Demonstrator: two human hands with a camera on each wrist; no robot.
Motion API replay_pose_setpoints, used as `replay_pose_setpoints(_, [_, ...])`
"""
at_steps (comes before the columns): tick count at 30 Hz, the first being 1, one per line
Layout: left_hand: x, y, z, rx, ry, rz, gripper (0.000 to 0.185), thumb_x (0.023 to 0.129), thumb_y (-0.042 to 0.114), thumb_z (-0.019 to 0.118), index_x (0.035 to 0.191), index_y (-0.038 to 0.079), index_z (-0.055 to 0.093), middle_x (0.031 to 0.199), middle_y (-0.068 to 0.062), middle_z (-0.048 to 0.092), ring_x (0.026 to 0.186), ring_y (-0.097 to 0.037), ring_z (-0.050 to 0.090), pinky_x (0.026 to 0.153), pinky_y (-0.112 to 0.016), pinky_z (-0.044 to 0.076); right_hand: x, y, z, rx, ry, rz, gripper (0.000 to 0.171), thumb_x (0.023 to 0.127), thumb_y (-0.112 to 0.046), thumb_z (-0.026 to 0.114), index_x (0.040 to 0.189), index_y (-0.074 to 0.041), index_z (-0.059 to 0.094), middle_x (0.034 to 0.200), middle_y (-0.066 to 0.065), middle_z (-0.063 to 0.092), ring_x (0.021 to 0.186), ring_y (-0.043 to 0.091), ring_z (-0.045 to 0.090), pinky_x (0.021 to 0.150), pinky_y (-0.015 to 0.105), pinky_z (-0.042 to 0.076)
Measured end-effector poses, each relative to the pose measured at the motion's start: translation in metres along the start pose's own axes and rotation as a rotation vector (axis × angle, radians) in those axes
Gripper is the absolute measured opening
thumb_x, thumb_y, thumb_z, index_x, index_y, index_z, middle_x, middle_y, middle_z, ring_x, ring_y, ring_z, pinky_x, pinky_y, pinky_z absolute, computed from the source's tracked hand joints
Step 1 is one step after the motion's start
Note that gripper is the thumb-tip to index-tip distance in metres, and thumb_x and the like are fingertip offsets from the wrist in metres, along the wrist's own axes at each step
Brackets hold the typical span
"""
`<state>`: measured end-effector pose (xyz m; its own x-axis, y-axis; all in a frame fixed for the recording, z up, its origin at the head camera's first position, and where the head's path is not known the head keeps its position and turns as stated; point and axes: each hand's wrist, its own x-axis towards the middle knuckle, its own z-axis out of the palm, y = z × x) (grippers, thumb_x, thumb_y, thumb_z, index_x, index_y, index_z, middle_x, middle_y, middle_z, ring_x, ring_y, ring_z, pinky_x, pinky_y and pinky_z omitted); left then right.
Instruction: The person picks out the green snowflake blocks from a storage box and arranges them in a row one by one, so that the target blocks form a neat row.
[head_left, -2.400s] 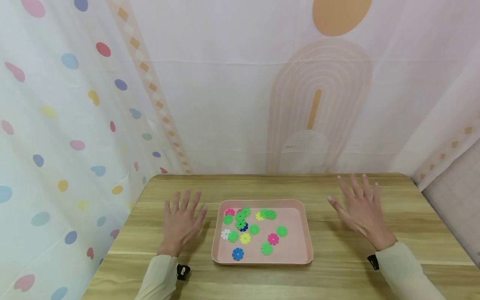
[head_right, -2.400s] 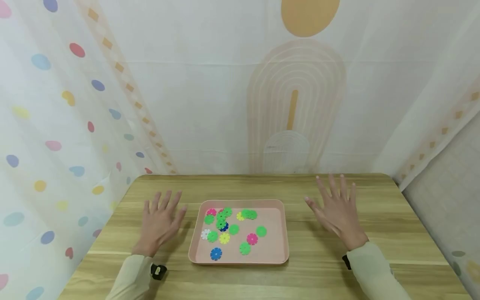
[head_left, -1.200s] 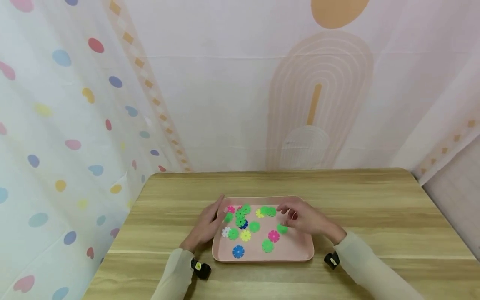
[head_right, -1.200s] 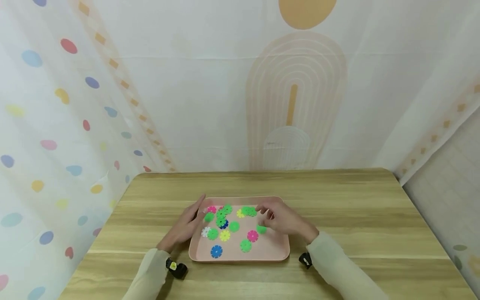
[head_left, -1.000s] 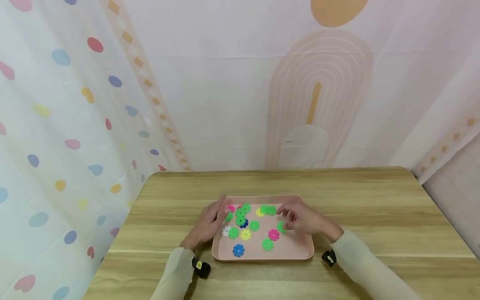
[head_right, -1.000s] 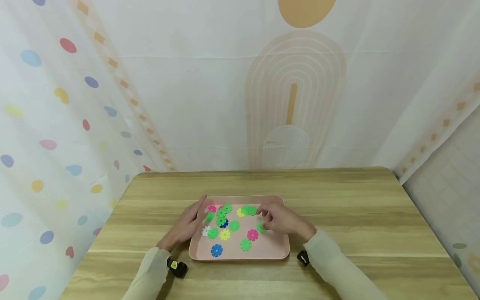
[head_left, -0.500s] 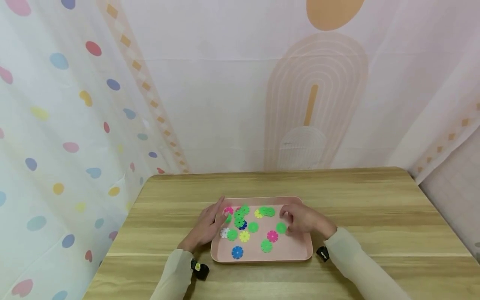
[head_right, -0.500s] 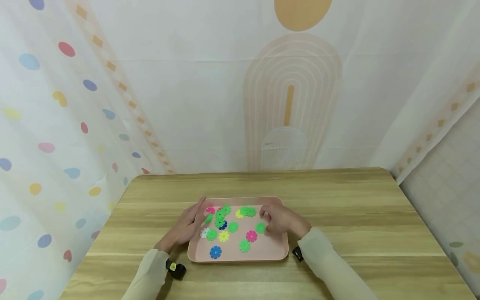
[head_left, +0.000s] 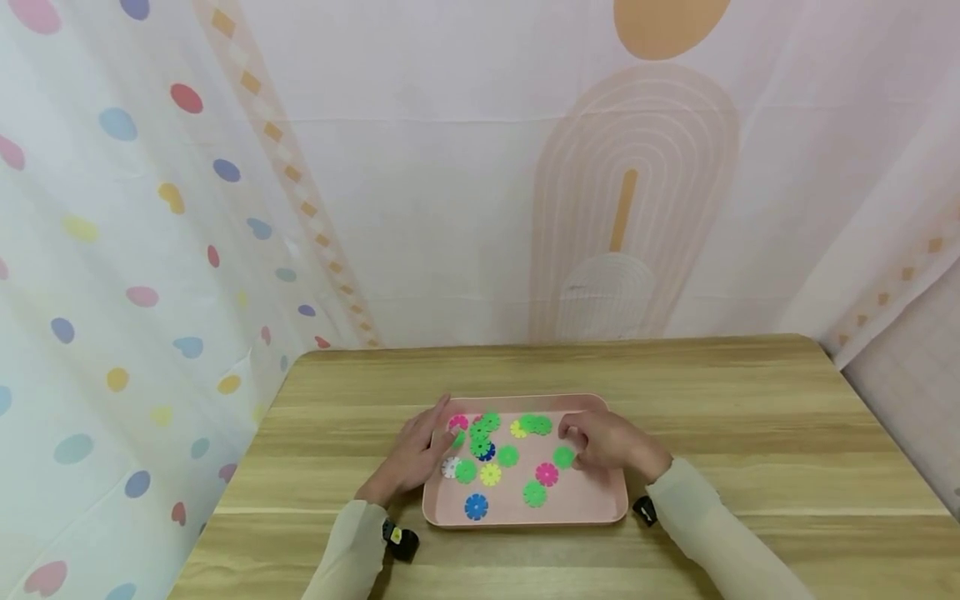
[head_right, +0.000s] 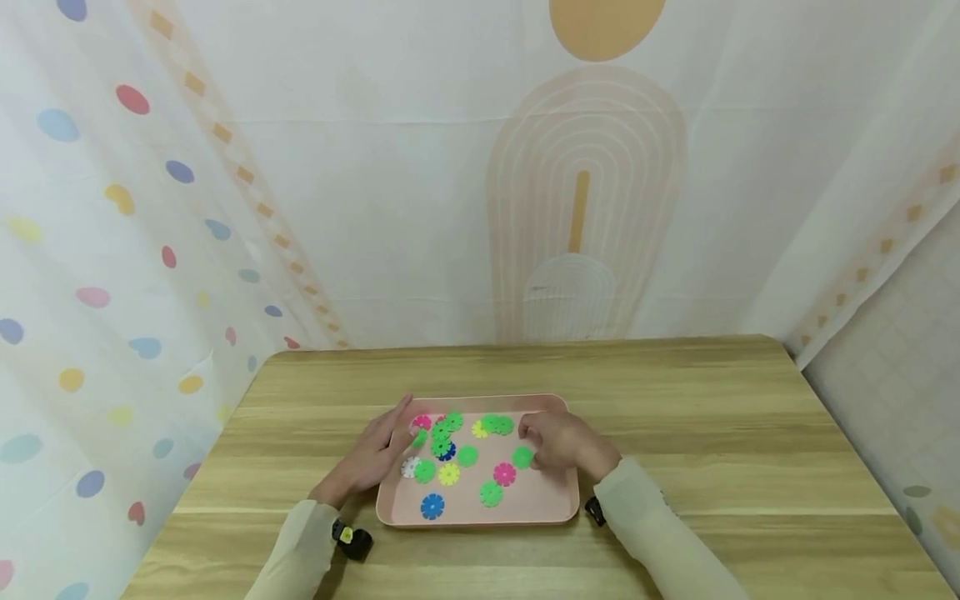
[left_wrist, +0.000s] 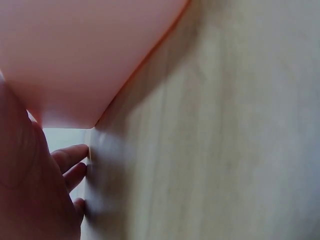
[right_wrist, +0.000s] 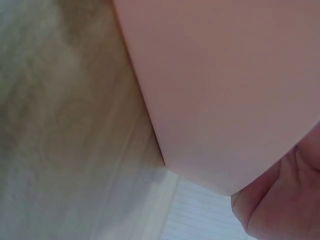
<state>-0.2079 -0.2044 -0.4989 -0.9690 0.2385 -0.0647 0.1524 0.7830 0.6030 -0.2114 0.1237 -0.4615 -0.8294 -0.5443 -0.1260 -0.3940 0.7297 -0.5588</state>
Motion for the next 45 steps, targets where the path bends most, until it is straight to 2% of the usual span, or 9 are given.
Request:
replay_pose_setpoints(9, [-0.001,0.000,-0.002,-0.015,0.010,0.010,0.066,0.094,0.056,0.038,0.150,0.032,0.012,0.154,-0.004,0.024,0.140,-0.036,0.016,0.107,-0.062,0.015,0.000,-0.002,0.004,-0.076,0.005,-0.024,0.030,0.077,-0.017,0.077,0.104,-0.020,0.065,0.068,-0.008,0.048,0.064,0.007,0.045,0.062,0.024,0.040])
replay_pose_setpoints(14, [-0.003,-0.001,-0.003,-0.006,-0.001,-0.007,0.064,0.095,0.053,0.039,0.150,0.034,0.011,0.154,-0.003,0.023,0.140,-0.033,0.015,0.108,-0.062,0.015,0.001,-0.004,0.007,-0.091,0.020,-0.017,0.023,0.078,-0.020,0.076,0.098,-0.022,0.064,0.062,-0.010,0.042,0.058,0.005,0.043,0.056,0.023,0.037])
replay_pose_setpoints(27, [-0.003,-0.002,-0.002,-0.004,0.004,-0.003,0.065,0.095,0.053,0.039,0.150,0.034,0.011,0.154,-0.004,0.023,0.140,-0.034,0.016,0.107,-0.062,0.015,0.002,-0.012,0.008,-0.070,0.016,0.054,0.024,0.075,-0.016,0.078,0.087,-0.016,0.057,0.067,-0.007,0.047,0.064,0.008,0.045,0.061,0.028,0.037])
replay_pose_setpoints(35, [-0.002,-0.005,-0.003,-0.027,0.007,0.001,0.067,0.094,0.058,0.038,0.150,0.033,0.012,0.154,-0.003,0.023,0.139,-0.035,0.015,0.106,-0.064,0.015,0.004,-0.012,0.011,-0.031,0.028,0.060,0.028,0.074,-0.011,0.078,0.084,-0.018,0.053,0.070,-0.004,0.048,0.067,0.011,0.045,0.062,0.030,0.035])
replay_pose_setpoints(40, [-0.001,-0.007,-0.002,-0.026,0.008,-0.009,0.067,0.093,0.059,0.037,0.150,0.033,0.012,0.154,-0.003,0.023,0.139,-0.034,0.015,0.105,-0.065,0.016,0.003,-0.014,0.012,-0.008,0.039,0.056,0.028,0.075,-0.009,0.077,0.086,-0.017,0.052,0.073,-0.004,0.050,0.069,0.012,0.046,0.062,0.028,0.038])
replay_pose_setpoints(45, [-0.002,-0.007,-0.002,-0.054,0.008,-0.025,0.064,0.094,0.055,0.038,0.150,0.036,0.012,0.154,-0.002,0.022,0.139,-0.033,0.015,0.105,-0.066,0.015,0.001,-0.016,0.012,0.023,0.058,0.048,0.024,0.079,-0.001,0.069,0.085,-0.017,0.053,0.076,-0.004,0.052,0.070,0.012,0.047,0.061,0.027,0.040])
